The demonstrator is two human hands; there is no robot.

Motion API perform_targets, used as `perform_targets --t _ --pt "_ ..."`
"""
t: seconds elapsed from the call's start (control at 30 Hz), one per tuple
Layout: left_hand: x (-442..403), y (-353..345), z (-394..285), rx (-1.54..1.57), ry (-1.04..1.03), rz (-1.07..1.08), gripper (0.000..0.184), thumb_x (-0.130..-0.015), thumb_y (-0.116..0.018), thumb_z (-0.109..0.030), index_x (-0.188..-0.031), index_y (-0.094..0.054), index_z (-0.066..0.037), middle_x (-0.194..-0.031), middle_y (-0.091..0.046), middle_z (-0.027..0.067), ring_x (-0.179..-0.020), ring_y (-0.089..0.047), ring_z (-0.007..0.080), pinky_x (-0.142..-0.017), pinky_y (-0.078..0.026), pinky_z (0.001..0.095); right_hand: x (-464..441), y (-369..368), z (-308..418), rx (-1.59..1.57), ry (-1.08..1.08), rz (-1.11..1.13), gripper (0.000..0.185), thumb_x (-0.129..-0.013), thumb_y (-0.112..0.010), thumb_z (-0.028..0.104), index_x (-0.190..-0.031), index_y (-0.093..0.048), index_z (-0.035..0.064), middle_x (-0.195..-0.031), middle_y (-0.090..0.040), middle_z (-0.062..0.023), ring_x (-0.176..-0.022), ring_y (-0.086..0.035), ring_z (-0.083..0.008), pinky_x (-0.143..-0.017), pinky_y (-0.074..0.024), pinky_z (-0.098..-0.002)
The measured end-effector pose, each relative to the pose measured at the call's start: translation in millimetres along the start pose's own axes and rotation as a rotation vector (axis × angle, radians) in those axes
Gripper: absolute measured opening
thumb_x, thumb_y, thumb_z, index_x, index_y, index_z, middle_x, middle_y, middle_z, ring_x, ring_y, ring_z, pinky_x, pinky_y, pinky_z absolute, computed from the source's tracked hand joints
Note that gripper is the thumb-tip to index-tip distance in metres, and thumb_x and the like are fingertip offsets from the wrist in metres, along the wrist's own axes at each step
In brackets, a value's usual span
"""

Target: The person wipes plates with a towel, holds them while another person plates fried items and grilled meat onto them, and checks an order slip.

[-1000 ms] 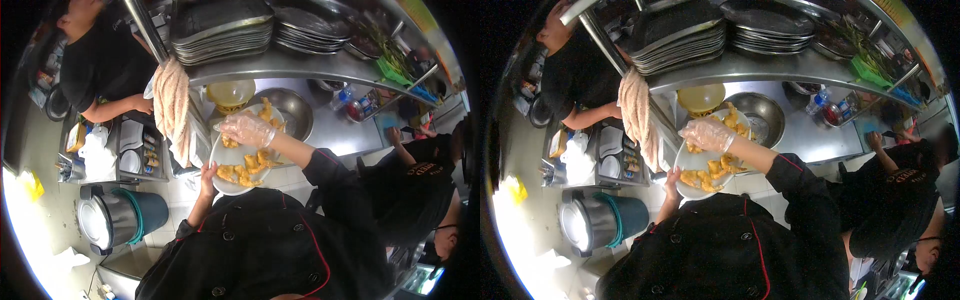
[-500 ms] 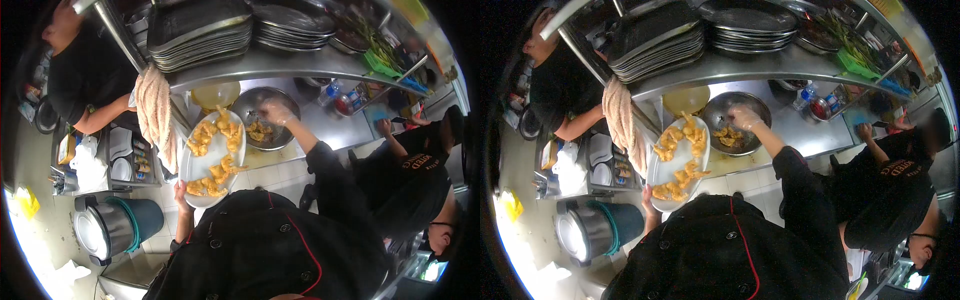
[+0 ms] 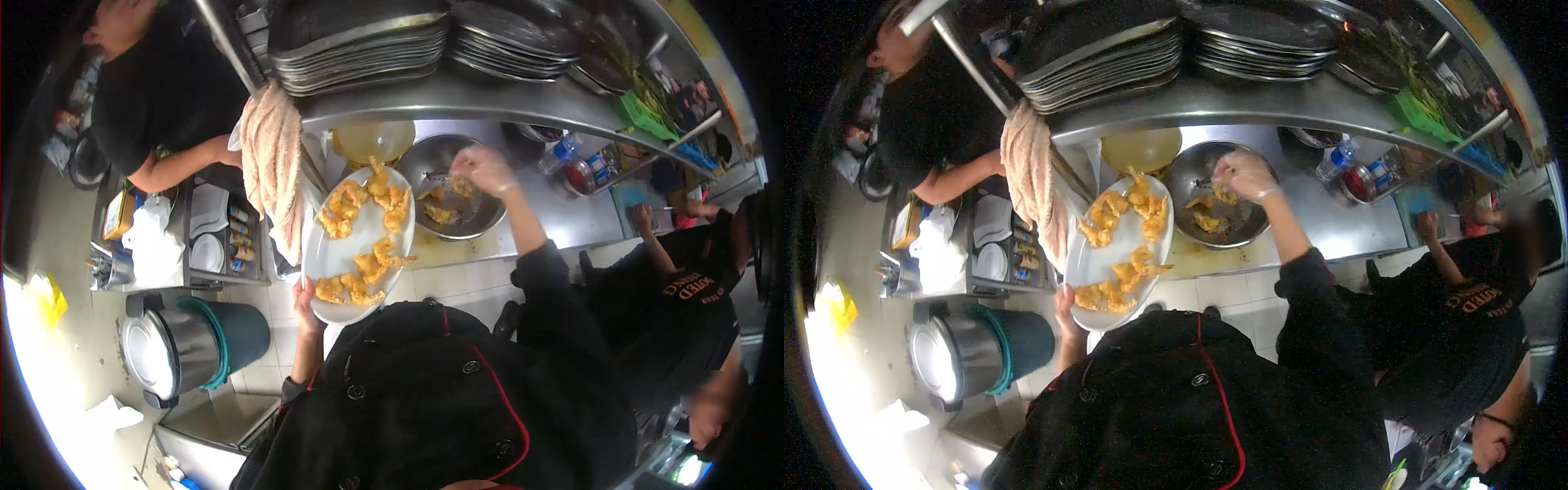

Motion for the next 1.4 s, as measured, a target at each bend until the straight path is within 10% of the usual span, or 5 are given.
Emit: perform_targets --t 0.07,0.33,0.87,1.07,1.4 --pt "-1 -9 -1 0.019 0.049 -0.022 0.042 -0.085 -0.051 -0.032 -0.108 -0.051 0.003 -0.096 -0.059 0.0128 -0.085 -0.058 0.0214 -0.076 -0.047 0.0330 15 30 42 -0.535 0.001 0.029 0.017 -0.076 -0.069 0.018 -0.087 -0.065 0.0063 -0.084 -0.065 -0.0087 -0.075 -0.062 -0.0166 -0.068 -0.0494 -0.0288" --pt "-22 -35 24 0.118 0.136 0.211 0.041 -0.085 -0.054 -0.027 -0.113 -0.050 0.003 -0.101 -0.060 0.0130 -0.089 -0.060 0.0206 -0.079 -0.048 0.0319 25 -18 185 -0.246 0.699 0.111 0.019 -0.077 -0.063 0.021 -0.087 -0.064 0.0053 -0.086 -0.061 -0.0104 -0.083 -0.058 -0.0265 -0.075 -0.0455 -0.0357" --pt "-23 -41 18 0.108 0.124 0.252 0.044 -0.086 -0.053 -0.029 -0.114 -0.049 0.005 -0.101 -0.060 0.0128 -0.089 -0.060 0.0198 -0.078 -0.047 0.0298 41 38 124 -0.239 0.505 -0.208 0.019 -0.080 -0.062 0.017 -0.094 -0.063 0.0049 -0.087 -0.066 -0.0113 -0.067 -0.064 -0.0234 -0.063 -0.0515 -0.0320" --pt "-22 -28 22 0.051 0.114 0.150 0.048 -0.085 -0.053 -0.033 -0.114 -0.048 0.004 -0.101 -0.059 0.0136 -0.089 -0.058 0.0215 -0.079 -0.046 0.0317 58 44 25 -0.055 -0.146 -0.227 0.012 -0.079 -0.060 0.014 -0.082 -0.066 0.0051 -0.085 -0.064 -0.0145 -0.068 -0.064 -0.0246 -0.065 -0.0506 -0.0328" --pt "-23 -17 23 0.130 0.067 0.137 0.046 -0.088 -0.051 -0.032 -0.117 -0.045 0.003 -0.107 -0.057 0.0137 -0.096 -0.058 0.0238 -0.083 -0.046 0.0350 37 -46 -10 0.265 0.096 -0.008 0.019 -0.077 -0.060 0.020 -0.084 -0.064 0.0038 -0.081 -0.062 -0.0158 -0.079 -0.060 -0.0322 -0.071 -0.0474 -0.0389"
Point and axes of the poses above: each hand's wrist, its own x-axis away from the middle knuckle, its own y-axis out of the back of the hand, z = x × y, the point moved 3 cm from there along -x, towards the middle knuckle
